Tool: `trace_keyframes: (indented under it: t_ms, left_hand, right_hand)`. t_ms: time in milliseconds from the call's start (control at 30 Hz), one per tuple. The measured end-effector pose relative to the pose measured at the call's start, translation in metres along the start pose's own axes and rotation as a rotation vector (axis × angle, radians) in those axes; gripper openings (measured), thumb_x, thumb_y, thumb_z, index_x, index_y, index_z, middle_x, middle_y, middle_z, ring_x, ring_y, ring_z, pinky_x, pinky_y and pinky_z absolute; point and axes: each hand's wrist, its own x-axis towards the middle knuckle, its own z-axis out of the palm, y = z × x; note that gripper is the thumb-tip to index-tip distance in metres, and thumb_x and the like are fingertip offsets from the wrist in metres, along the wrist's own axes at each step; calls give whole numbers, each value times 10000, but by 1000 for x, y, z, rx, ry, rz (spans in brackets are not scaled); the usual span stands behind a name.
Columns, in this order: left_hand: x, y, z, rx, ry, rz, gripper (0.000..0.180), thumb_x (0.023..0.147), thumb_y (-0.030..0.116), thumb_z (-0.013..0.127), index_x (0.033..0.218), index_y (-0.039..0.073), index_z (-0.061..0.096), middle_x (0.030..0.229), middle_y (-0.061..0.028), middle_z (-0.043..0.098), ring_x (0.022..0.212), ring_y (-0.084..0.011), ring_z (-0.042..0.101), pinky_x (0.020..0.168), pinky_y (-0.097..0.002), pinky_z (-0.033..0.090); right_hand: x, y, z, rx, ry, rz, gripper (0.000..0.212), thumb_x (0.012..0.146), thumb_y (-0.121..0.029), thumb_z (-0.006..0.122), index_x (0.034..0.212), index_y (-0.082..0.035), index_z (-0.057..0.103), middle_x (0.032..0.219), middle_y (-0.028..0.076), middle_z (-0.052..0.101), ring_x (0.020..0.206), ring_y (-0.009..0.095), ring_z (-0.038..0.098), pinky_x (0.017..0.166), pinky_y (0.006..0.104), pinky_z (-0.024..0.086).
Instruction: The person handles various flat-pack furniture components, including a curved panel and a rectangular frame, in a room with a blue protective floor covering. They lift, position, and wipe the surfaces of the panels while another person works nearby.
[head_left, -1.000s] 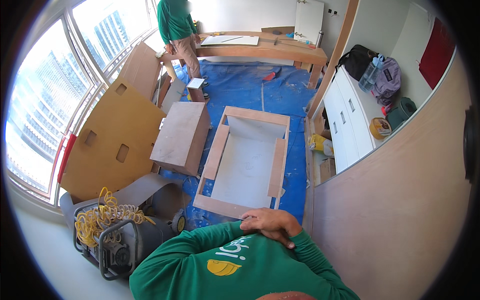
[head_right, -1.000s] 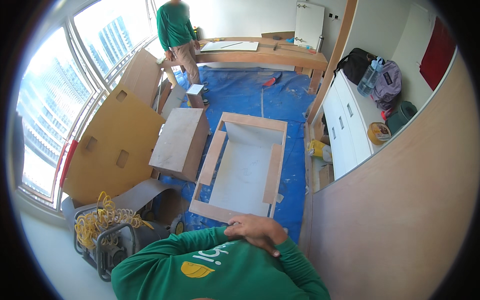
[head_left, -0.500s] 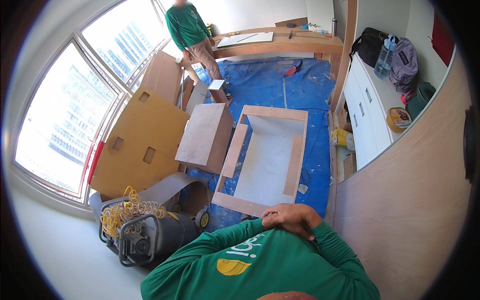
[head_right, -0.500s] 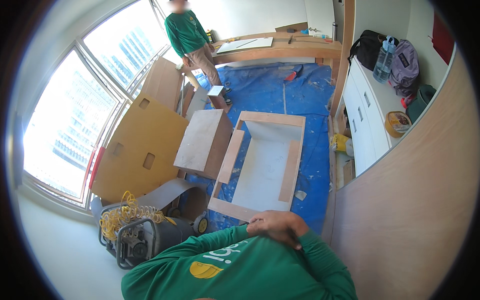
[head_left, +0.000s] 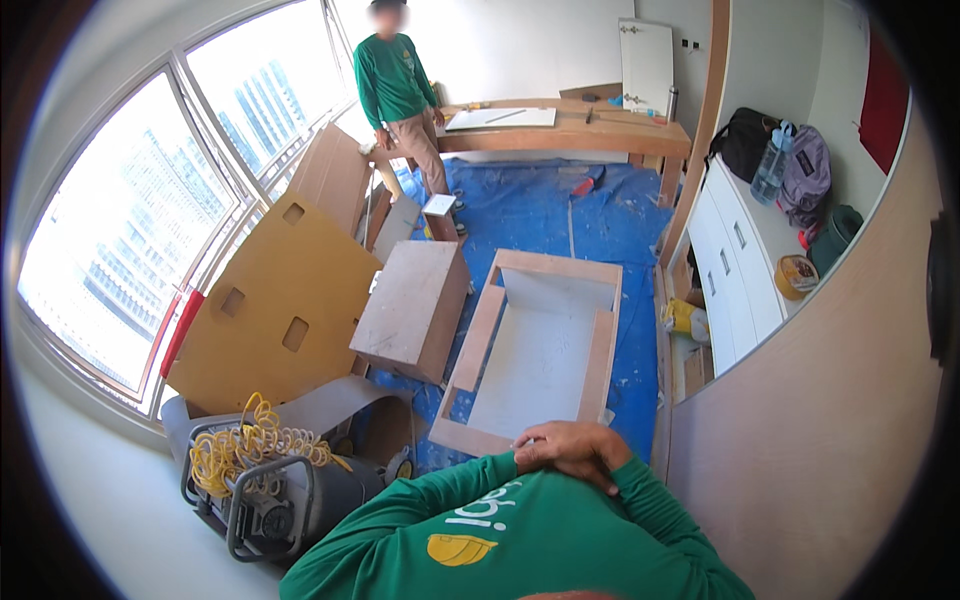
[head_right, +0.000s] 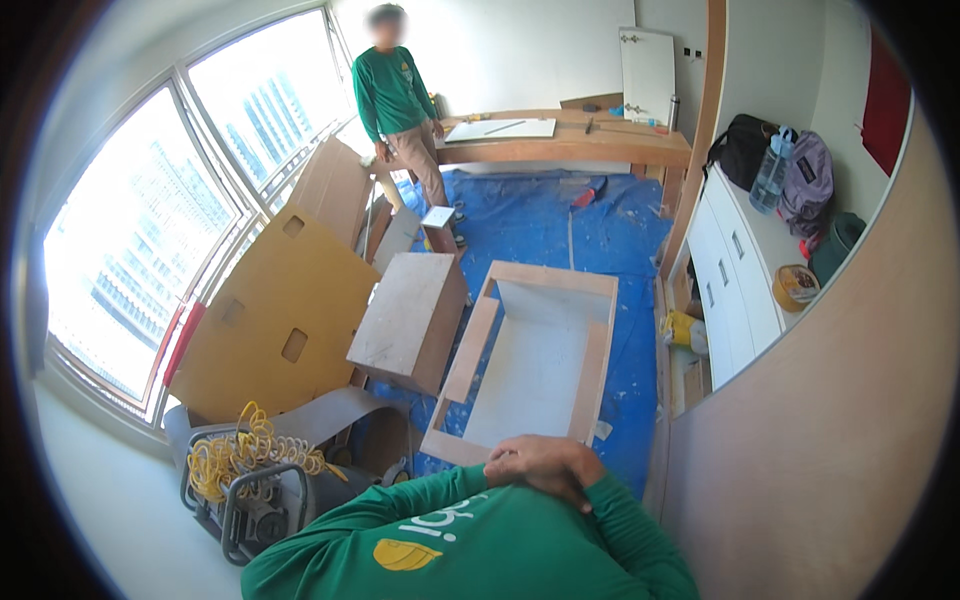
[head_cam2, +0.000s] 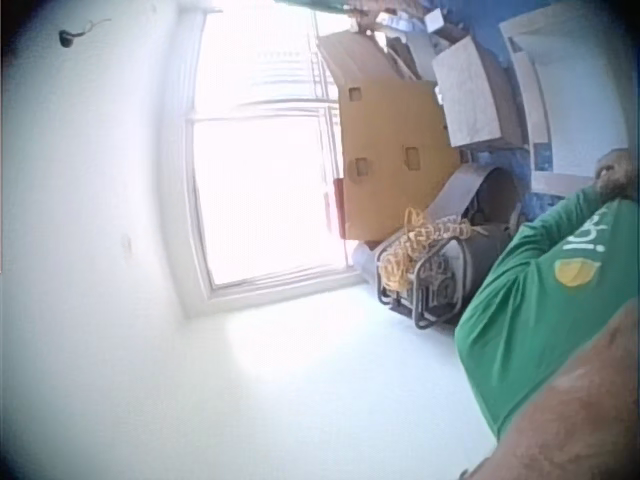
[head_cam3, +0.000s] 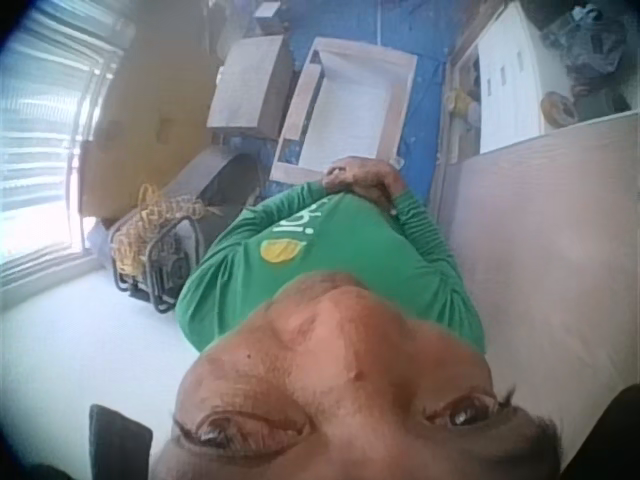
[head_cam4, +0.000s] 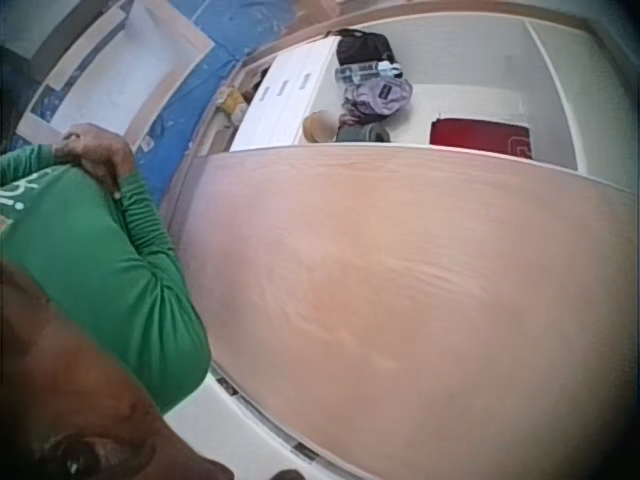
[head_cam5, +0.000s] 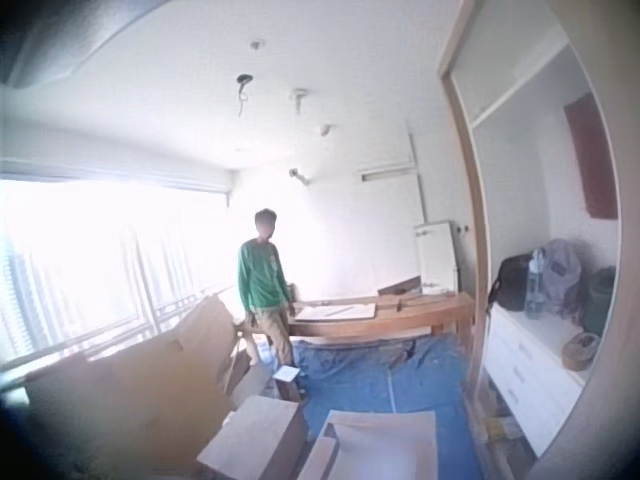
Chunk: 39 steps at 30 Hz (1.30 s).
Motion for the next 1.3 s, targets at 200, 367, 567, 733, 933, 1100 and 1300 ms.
trace_keyframes:
  t_ms: [200, 367, 567, 733, 933, 1100, 1300]
  left_hand:
    - [78, -42, 36, -449, -4, 747, 796, 775, 636, 827, 1311, 79, 635, 1273, -90, 684, 1252, -269, 595, 1098, -405, 444]
    - [74, -11, 14, -53, -15, 624, 714, 865, 636, 741, 1341, 114, 637, 1373, -69, 635, 1346, -269, 528, 1162, -405, 378]
    - [85, -3, 29, -294, -125, 886, 618, 904, 551, 748, 1321, 104, 658, 1341, -47, 663, 1316, -234, 561, 1156, -333, 397]
    - [102, 4, 40, -242, -158, 900, 636, 927, 518, 738, 1373, 82, 619, 1366, -74, 643, 1343, -217, 543, 1163, -311, 395]
    - [111, -50, 17, -239, 163, 1232, 491, 1015, 423, 636, 1349, 64, 665, 1352, -170, 661, 1309, -296, 587, 1122, -407, 433]
    - [224, -190, 33, -434, 443, 743, 601, 963, 460, 659, 1310, -31, 649, 1203, -224, 721, 1161, -377, 667, 1000, -455, 518]
    - [335, -243, 109, -252, 546, 439, 880, 764, 546, 823, 1395, 0, 542, 1355, -240, 574, 1354, -450, 485, 1079, -594, 430]
  right_hand:
    - [-5, -5, 4, 77, 66, 23, 734, 930, -594, 648, 1363, -2, 615, 1318, 229, 657, 1244, 338, 602, 1077, 400, 440]
    - [-16, 16, 4, -4, 183, -29, 781, 917, -644, 646, 1369, -8, 611, 1330, 236, 651, 1256, 343, 600, 1067, 414, 451]
    - [-44, 18, 4, 104, 205, 58, 780, 911, -639, 658, 1372, -11, 610, 1313, 242, 660, 1253, 350, 603, 1067, 418, 453]
    - [-43, 18, 11, 128, 222, -4, 674, 969, -561, 632, 1354, -8, 614, 1312, 210, 664, 1237, 338, 607, 1064, 407, 456]
    - [-58, 90, 13, 568, 704, 160, 623, 1018, -568, 571, 1298, -14, 624, 1117, 121, 705, 1023, 224, 663, 904, 372, 528]
    - [-90, 246, 62, 373, 763, 761, 757, 975, -664, 559, 1293, 20, 628, 1070, 154, 734, 977, 268, 718, 879, 423, 561]
    - [-74, 285, 146, 175, 515, 1067, 922, 953, -628, 598, 1537, 52, 382, 1516, 303, 480, 1365, 422, 527, 1062, 510, 489]
